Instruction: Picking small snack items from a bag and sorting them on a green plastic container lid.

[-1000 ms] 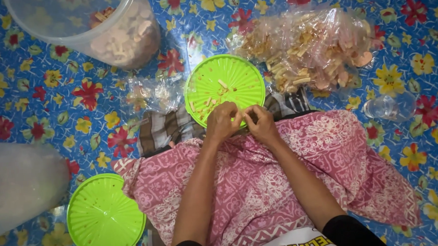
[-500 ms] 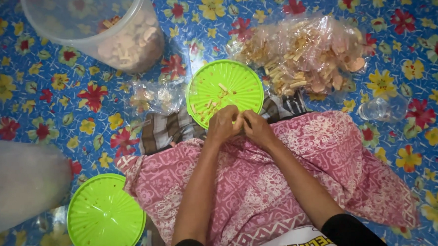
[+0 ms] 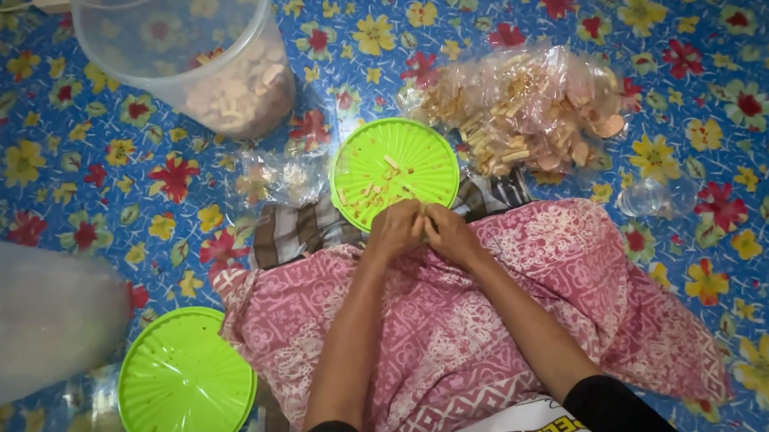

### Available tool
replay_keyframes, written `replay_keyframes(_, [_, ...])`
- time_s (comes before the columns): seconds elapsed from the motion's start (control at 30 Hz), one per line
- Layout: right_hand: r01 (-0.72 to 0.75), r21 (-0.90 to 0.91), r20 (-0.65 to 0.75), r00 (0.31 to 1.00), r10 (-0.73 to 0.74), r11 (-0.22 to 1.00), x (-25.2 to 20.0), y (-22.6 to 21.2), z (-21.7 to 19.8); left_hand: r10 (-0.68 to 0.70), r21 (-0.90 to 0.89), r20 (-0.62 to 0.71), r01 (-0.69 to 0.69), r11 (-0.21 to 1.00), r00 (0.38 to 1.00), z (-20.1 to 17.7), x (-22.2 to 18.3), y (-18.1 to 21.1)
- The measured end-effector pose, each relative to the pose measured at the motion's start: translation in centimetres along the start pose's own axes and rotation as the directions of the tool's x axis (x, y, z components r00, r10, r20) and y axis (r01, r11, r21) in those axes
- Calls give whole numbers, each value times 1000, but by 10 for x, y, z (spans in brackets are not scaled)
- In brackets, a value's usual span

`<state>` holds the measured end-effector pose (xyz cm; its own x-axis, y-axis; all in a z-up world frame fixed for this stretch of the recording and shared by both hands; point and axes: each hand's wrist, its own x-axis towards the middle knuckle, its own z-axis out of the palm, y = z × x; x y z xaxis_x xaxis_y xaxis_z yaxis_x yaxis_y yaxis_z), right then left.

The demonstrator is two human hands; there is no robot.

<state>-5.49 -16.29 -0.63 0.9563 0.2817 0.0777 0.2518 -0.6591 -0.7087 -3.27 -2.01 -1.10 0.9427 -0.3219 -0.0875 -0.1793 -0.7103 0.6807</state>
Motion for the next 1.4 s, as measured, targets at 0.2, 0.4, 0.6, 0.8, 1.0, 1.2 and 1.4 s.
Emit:
replay_keyframes(0.2, [-4, -32, 7, 1000, 5, 999, -2, 13, 8, 71, 39, -78, -68, 997, 994, 0, -4, 3])
replay_keyframes(0.4, [-29, -58, -25, 999, 27, 998, -2, 7, 8, 178, 131, -239, -150, 980, 955, 11, 1, -3])
replay_keyframes(0.6, [-78, -58, -125, 990, 71, 995, 1, 22, 11, 241, 281, -447, -121, 952, 862, 3, 1, -3])
replay_keyframes(0.8, [-69, 22, -265, 962, 72, 997, 6, 21, 5, 283, 188, -452, -220, 957, 846, -20, 5, 9])
replay_keyframes(1.0, [-66, 183, -292, 949, 119, 981, 9, 11, -1, 232, 75, -347, -220, 973, 909, -36, 3, 26])
replay_keyframes(1.2, [11, 176, -231, 973, 31, 984, 11, 32, 7, 33, -123, -220, -61, 991, 975, -34, 11, 17])
replay_keyframes(1.4, [-117, 446, -139, 970, 198, 887, 15, 36, 5, -223, -366, 45, 224, 903, 974, -55, 20, 4])
